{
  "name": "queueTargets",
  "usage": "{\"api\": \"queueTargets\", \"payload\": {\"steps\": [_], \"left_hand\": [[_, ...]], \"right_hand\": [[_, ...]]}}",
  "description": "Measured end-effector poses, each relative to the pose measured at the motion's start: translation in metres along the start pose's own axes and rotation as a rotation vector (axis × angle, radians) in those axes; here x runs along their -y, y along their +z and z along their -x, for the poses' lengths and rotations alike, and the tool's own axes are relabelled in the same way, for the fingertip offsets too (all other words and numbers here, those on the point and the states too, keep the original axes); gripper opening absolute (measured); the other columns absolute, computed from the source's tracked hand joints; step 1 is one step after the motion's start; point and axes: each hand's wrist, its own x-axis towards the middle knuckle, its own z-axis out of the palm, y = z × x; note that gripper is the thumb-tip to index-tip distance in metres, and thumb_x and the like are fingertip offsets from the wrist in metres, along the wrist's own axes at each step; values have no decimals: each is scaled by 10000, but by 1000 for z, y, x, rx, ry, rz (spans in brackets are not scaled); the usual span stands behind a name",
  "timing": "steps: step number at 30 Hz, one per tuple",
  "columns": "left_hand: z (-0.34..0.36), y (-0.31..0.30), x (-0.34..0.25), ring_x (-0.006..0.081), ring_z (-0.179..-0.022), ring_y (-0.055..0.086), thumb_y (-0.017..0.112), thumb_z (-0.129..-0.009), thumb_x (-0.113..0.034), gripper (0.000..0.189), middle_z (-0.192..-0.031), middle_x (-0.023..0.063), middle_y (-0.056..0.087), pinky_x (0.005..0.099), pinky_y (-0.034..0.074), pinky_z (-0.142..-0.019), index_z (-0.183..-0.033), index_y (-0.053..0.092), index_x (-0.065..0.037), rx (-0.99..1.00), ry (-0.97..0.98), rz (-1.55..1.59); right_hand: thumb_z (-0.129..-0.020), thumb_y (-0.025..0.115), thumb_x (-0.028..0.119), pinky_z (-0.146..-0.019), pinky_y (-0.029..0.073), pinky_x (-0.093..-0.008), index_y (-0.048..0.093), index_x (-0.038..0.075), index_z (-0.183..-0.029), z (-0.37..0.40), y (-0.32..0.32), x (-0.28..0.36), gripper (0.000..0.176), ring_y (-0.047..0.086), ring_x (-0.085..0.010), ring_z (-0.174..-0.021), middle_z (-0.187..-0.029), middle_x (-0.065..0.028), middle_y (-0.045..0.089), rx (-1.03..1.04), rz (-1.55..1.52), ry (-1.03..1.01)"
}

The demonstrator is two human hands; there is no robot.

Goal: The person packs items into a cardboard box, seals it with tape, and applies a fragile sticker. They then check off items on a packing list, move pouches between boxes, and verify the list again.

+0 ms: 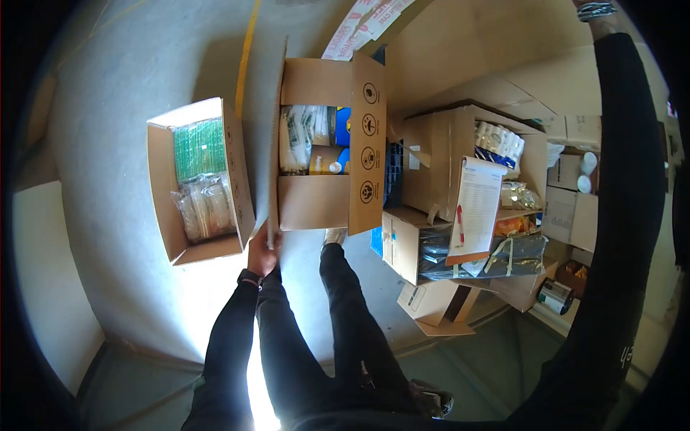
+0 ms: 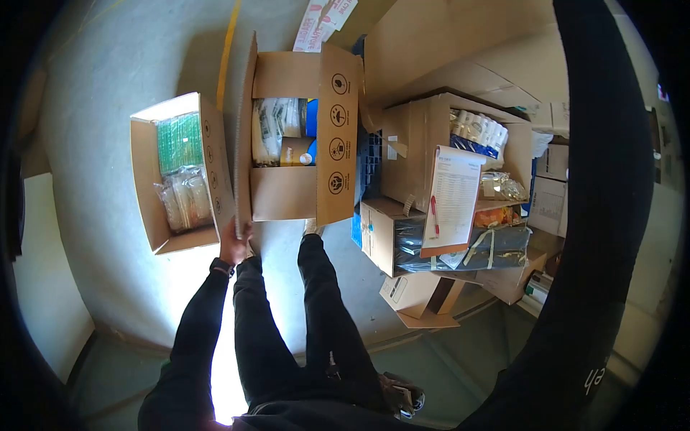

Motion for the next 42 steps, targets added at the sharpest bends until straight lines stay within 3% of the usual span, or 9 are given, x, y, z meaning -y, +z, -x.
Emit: {"api": "queueTargets", "payload": {"steps": [3, 5, 7, 9, 13, 17, 25, 37, 42], "left_hand": [[20, 12, -28, 234, -1086, 639, 660, -962, -275, 481, -1172, 142, 669, 348, 549, -841, -1363, 535, -40, -244, -243, 476], [23, 44, -62, 165, -828, 622, 658, -966, -307, 393, -961, 89, 658, 330, 536, -735, -1197, 619, 9, -613, -123, 119], [34, 85, -67, 159, -749, 599, 656, -963, -324, 347, -843, 82, 647, 340, 526, -708, -1029, 654, 16, -737, -609, 37], [39, 127, -74, 248, -775, 648, 616, -975, -371, 443, -802, 119, 644, 323, 526, -724, -1156, 598, 33, -538, -769, 373], [-24, 169, -154, 339, -1114, 593, 641, -893, -246, 368, -1147, 198, 611, 444, 467, -940, -1188, 599, -31, -375, 204, -255], [-106, 143, -172, 354, -1257, 512, 724, -782, -325, 743, -1406, 191, 454, 542, 345, -1081, -1418, 428, -77, -37, 124, -977], [-32, 130, -193, 290, -925, 578, 747, -781, -271, 226, -928, 79, 586, 449, 443, -767, -891, 617, -122, -65, 432, -926], [32, 123, -209, 336, -948, 579, 727, -807, -416, 378, -952, 122, 581, 460, 449, -799, -937, 615, -80, 70, 220, -767], [-23, 118, -199, 380, -1009, 613, 658, -853, -484, 510, -1057, 181, 606, 507, 486, -852, -1067, 592, -26, 284, -193, -748]], "right_hand": [[-970, 632, 196, -675, 544, -267, 705, -1, -965, 17, 14, 0, 210, 642, -89, -730, -799, -37, 695, -138, 91, -224], [-972, 629, 216, -624, 523, -249, 701, 0, -917, 4, 3, 4, 234, 618, -79, -669, -744, -22, 669, -28, 257, -299], [-968, 632, 231, -577, 496, -238, 698, 8, -880, -9, -5, -6, 249, 591, -74, -619, -706, -11, 647, 133, 214, -326], [-965, 634, 222, -558, 481, -234, 692, 0, -866, -7, -1, -14, 249, 582, -73, -602, -691, -8, 636, 15, 189, -420], [-977, 621, 214, -598, 527, -250, 708, -19, -950, 9, 8, -19, 250, 622, -82, -639, -772, -36, 698, -77, 262, -403], [-979, 620, 214, -678, 551, -261, 708, -32, -1011, 4, -5, -48, 263, 654, -91, -725, -845, -61, 719, 26, 124, -320], [-974, 624, 206, -710, 544, -273, 709, -29, -1013, 10, 15, -72, 253, 648, -112, -766, -881, -70, 712, 5, 75, -244], [-967, 629, 193, -759, 533, -291, 711, -24, -1016, 18, 43, -79, 237, 639, -143, -826, -936, -84, 701, 15, 43, -127], [-964, 632, 188, -779, 528, -299, 711, -22, -1017, 24, 43, -78, 231, 636, -156, -851, -959, -89, 696, -10, 41, -88]]}}
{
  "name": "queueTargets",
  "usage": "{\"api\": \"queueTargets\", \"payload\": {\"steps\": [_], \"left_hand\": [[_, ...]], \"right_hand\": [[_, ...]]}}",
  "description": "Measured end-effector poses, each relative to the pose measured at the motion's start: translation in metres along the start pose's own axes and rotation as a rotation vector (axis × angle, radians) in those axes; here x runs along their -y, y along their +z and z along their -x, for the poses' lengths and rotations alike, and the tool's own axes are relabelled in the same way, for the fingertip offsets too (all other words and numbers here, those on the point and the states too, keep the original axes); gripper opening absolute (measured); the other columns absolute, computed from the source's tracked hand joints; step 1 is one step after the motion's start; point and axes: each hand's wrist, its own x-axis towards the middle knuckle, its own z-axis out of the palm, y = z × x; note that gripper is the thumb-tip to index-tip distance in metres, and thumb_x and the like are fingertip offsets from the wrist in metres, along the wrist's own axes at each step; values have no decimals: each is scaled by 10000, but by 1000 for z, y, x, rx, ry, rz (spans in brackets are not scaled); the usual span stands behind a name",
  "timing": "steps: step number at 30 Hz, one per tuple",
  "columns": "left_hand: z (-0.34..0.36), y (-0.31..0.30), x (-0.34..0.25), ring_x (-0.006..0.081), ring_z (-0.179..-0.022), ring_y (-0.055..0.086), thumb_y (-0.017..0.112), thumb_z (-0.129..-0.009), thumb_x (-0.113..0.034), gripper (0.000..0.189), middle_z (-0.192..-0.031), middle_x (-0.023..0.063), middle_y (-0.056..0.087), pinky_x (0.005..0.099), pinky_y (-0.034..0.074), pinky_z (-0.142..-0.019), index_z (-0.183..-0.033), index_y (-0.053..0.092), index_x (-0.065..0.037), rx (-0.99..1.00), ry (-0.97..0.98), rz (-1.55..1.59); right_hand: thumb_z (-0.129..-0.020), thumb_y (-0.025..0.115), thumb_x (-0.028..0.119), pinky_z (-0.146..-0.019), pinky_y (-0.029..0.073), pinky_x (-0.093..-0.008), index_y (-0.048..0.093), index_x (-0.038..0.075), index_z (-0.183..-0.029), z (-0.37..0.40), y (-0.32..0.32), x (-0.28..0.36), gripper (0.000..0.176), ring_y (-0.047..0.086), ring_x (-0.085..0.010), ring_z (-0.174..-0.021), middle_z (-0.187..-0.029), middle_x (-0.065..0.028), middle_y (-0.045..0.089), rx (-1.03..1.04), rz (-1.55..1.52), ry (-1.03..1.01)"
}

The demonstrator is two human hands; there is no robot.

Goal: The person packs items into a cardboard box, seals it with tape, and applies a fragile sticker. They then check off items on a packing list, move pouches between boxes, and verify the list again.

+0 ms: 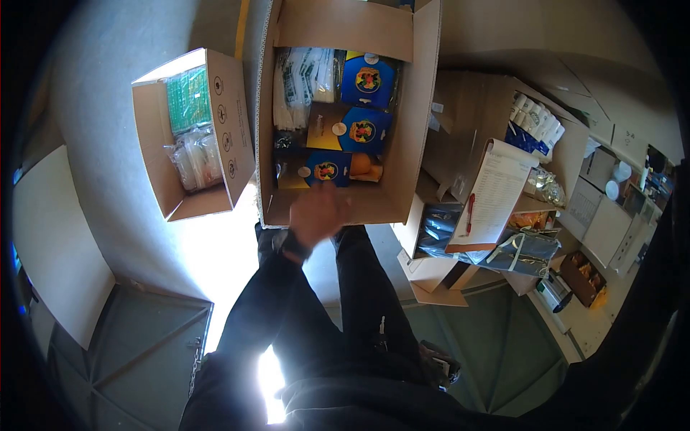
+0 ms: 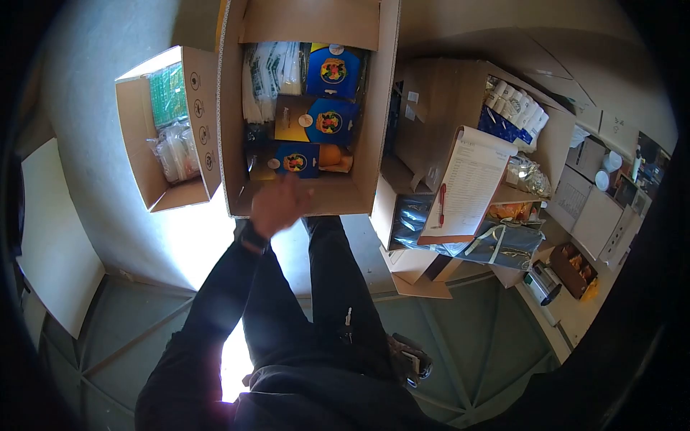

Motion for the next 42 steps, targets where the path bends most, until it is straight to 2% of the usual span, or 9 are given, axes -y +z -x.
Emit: {"api": "queueTargets", "payload": {"steps": [4, 8, 11, 19, 32, 34, 38, 40, 42], "left_hand": [[-73, -2, 24, 462, -1282, 445, 744, -791, -450, 834, -1380, 273, 437, 540, 399, -1054, -1377, 375, 16, -288, -163, -194], [-107, 31, 63, 495, -1352, 341, 832, -710, -402, 1002, -1498, 280, 308, 525, 328, -1126, -1436, 283, 18, -472, -298, -1], [-104, 18, 62, 410, -1355, 395, 873, -639, -463, 1097, -1410, 281, 448, 566, 194, -1158, -1428, 308, 49, -419, -342, 142], [-60, 16, 12, 378, -1270, 501, 908, -586, -304, 869, -1227, 231, 604, 432, 469, -1020, -1323, 542, -26, -85, 65, 196], [-50, 35, -1, 411, -1194, 553, 808, -730, -315, 677, -1260, 184, 591, 425, 487, -994, -1335, 578, -117, -21, 149, -55], [-65, 25, 1, 407, -1063, 636, 733, -811, -454, 625, -1160, 179, 663, 394, 515, -921, -1319, 592, -118, -19, -199, 322], [-128, 58, 63, 341, -929, 697, 673, -831, -587, 648, -1009, 162, 720, 358, 536, -831, -1242, 645, -86, -175, -346, 392], [-128, 47, 70, 249, -806, 718, 689, -810, -613, 644, -891, 144, 731, 355, 553, -741, -1103, 705, -40, 162, -430, 508], [-124, 45, 81, 242, -761, 712, 735, -754, -614, 636, -838, 139, 724, 378, 556, -715, -955, 702, -12, 212, -449, 590]], "right_hand": [[-962, 633, 184, -795, 525, -305, 712, -21, -1018, 1, -2, 5, 226, 633, -166, -872, -977, -94, 692, -26, 2, 15], [-959, 635, 180, -811, 521, -311, 712, -19, -1019, 5, 1, 8, 222, 630, -177, -892, -995, -99, 688, -38, -6, 31], [-958, 637, 177, -823, 518, -316, 713, -18, -1020, 3, 3, 15, 218, 628, -184, -907, -1009, -102, 686, -61, -16, 37], [-953, 640, 168, -856, 511, -328, 714, -15, -1022, -2, 9, 33, 210, 622, -205, -947, -1046, -111, 678, -97, -28, 54], [-945, 647, 155, -908, 500, -348, 715, -11, -1025, 32, -6, 42, 196, 613, -239, -1013, -1105, -126, 666, -127, 41, 179], [-944, 647, 153, -916, 498, -351, 716, -10, -1026, 37, -7, 44, 194, 611, -244, -1023, -1114, -128, 664, -132, 44, 196], [-941, 649, 148, -933, 494, -357, 716, -8, -1027, 38, -9, 51, 191, 609, -254, -1043, -1132, -132, 660, -154, 39, 208], [-940, 650, 146, -941, 492, -360, 716, -8, -1027, 37, -9, 52, 189, 607, -259, -1053, -1142, -135, 658, -172, 42, 208], [-939, 651, 144, -949, 491, -363, 717, -7, -1028, 38, -8, 53, 187, 606, -264, -1063, -1151, -137, 657, -171, 45, 218]]}}
